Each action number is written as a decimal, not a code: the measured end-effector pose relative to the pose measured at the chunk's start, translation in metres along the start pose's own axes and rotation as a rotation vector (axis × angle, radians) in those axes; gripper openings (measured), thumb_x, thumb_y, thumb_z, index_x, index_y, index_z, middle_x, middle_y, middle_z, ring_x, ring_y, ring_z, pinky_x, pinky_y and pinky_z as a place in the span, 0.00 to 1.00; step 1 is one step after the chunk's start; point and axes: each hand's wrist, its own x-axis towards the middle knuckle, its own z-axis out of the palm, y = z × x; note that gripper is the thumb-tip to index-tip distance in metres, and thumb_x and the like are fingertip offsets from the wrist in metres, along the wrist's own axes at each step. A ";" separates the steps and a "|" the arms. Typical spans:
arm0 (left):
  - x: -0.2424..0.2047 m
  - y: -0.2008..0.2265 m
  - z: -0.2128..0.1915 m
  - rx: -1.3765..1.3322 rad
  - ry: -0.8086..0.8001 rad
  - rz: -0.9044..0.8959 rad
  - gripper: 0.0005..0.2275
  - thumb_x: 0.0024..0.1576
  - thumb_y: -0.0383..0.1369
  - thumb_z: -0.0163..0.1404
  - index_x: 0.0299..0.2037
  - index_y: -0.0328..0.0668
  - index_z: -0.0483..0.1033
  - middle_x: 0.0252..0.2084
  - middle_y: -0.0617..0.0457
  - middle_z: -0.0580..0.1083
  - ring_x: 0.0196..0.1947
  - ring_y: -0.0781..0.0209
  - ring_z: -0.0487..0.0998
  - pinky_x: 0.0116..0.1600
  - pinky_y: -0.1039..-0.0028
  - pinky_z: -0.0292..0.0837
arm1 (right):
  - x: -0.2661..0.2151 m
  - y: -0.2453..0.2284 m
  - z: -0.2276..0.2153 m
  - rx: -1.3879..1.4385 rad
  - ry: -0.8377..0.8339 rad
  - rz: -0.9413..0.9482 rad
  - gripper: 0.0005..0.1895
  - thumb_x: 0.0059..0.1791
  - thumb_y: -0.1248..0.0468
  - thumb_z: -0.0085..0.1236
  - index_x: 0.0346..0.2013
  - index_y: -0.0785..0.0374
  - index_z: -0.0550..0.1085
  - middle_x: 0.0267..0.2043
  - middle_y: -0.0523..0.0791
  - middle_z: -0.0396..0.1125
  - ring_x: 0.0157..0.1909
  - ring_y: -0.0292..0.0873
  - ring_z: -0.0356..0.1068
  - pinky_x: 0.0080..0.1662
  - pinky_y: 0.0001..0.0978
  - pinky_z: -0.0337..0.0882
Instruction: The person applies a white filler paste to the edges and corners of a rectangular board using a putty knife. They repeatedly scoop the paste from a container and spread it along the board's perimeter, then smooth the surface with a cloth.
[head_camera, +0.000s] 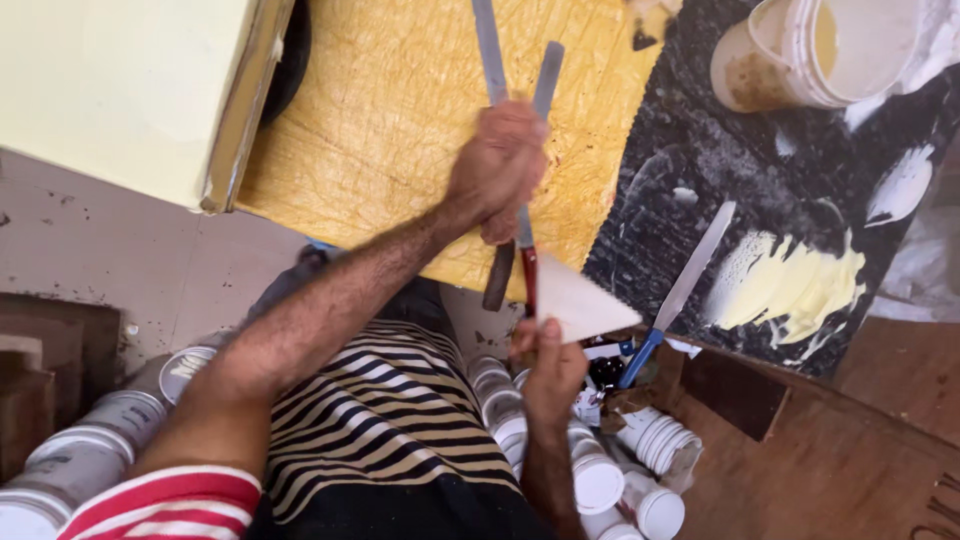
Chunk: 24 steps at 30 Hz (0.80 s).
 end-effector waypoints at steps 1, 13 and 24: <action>0.000 0.003 -0.006 0.174 -0.093 0.207 0.11 0.63 0.42 0.53 0.43 0.45 0.75 0.49 0.46 0.76 0.56 0.57 0.76 0.66 0.53 0.71 | -0.002 0.001 0.002 0.032 0.014 0.010 0.22 0.59 0.55 0.43 0.30 0.65 0.77 0.25 0.45 0.72 0.24 0.36 0.71 0.30 0.30 0.75; -0.132 -0.013 -0.149 0.379 -0.134 0.472 0.21 0.62 0.39 0.49 0.63 0.38 0.69 0.64 0.41 0.65 0.70 0.37 0.59 0.76 0.46 0.51 | -0.132 -0.026 0.121 -0.019 -0.107 0.288 0.19 0.58 0.58 0.45 0.48 0.71 0.78 0.39 0.48 0.77 0.39 0.40 0.77 0.43 0.30 0.78; -0.197 -0.057 -0.370 -0.041 0.414 -0.443 0.18 0.58 0.20 0.52 0.59 0.37 0.70 0.50 0.48 0.75 0.49 0.55 0.78 0.57 0.65 0.80 | -0.007 -0.057 0.172 -0.223 0.147 -0.168 0.07 0.55 0.69 0.59 0.36 0.72 0.78 0.34 0.48 0.71 0.32 0.39 0.68 0.35 0.28 0.66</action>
